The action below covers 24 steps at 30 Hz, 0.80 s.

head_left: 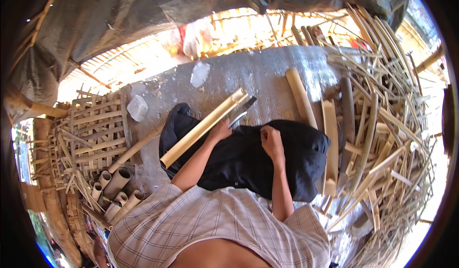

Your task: The person shapes a bamboo piece by hand using a metal blade, peeling away layers and smoothing the edges of the hollow cylinder.

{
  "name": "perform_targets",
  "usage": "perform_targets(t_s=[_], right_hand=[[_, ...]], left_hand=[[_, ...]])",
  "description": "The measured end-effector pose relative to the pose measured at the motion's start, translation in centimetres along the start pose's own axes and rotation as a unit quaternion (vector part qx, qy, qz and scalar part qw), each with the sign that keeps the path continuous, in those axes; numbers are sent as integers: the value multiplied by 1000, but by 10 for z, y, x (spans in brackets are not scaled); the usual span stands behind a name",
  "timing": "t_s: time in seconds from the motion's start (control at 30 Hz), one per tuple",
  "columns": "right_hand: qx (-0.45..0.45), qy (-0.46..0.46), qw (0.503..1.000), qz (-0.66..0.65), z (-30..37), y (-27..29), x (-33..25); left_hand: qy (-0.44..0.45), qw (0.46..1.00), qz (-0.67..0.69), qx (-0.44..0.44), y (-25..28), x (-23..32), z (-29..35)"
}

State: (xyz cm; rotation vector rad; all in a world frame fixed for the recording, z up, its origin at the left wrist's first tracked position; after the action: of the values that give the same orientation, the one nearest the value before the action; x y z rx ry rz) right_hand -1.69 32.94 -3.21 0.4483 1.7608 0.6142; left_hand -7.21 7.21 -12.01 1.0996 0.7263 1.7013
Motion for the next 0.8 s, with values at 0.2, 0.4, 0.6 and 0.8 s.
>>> perform_targets(t_s=[0.2, 0.4, 0.6, 0.8], right_hand=[[-25, 46, 996, -68, -9, -9, -33], [-98, 0, 995, 23, -2, -16, -36], [-130, 16, 989, 65, 7, -26, -28], [-189, 8, 976, 112, 2, -16, -29]], left_hand=[[30, 999, -13, 4, 0, -7, -4], [57, 997, -28, -36, -3, -18, -9], [92, 995, -39, -10, 0, -8, 2], [121, 991, -13, -52, 7, 24, 1]])
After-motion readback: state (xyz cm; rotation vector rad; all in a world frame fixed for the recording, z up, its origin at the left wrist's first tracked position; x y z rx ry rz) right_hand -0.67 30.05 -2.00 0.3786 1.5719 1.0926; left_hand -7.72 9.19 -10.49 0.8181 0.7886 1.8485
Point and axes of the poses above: each hand's wrist, its own z-axis away from the middle knuckle, its own y-axis out of the back of the hand, x = y × z, the point moved 3 cm from there along -z, towards the middle knuckle, and after that the axes turned 10 degrees about y, right-handed, at the moved point
